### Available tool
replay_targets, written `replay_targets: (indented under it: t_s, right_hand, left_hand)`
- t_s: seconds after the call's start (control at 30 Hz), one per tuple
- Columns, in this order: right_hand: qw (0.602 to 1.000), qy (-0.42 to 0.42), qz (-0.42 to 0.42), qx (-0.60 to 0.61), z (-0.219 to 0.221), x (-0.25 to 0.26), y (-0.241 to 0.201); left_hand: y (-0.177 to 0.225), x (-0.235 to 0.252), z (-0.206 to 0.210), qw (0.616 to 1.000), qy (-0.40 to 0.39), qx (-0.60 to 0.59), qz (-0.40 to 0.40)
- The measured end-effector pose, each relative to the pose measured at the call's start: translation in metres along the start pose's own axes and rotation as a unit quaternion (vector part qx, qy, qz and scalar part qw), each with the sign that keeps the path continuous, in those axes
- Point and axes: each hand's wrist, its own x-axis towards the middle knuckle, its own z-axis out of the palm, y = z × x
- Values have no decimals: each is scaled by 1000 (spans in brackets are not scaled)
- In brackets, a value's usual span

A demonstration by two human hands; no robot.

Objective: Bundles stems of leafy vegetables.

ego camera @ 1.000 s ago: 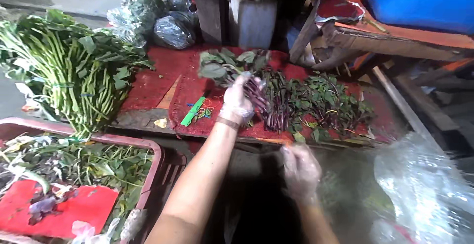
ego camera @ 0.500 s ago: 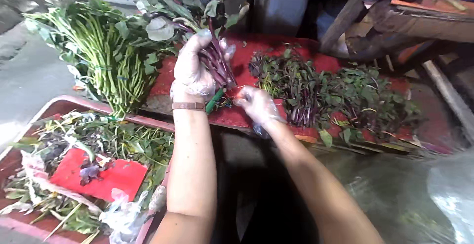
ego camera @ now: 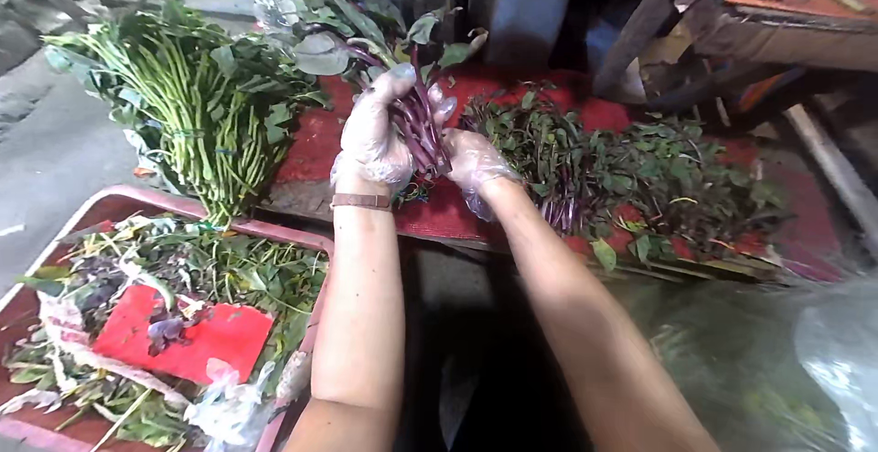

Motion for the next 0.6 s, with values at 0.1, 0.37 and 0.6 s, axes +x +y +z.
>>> replay_targets:
  t_s: [0.1, 0.37, 0.6]
  right_hand:
    - [999, 37, -14, 24, 10, -17, 4]
    - [969, 161, -4, 190, 10, -111, 68]
    - [906, 288, 116, 287, 3, -179, 141]
  left_hand:
    - [-7, 1, 4, 1000, -11, 17, -8]
    - [-68, 9, 37, 989, -32, 61, -128]
    - [-154, 13, 81, 897, -69, 396, -186]
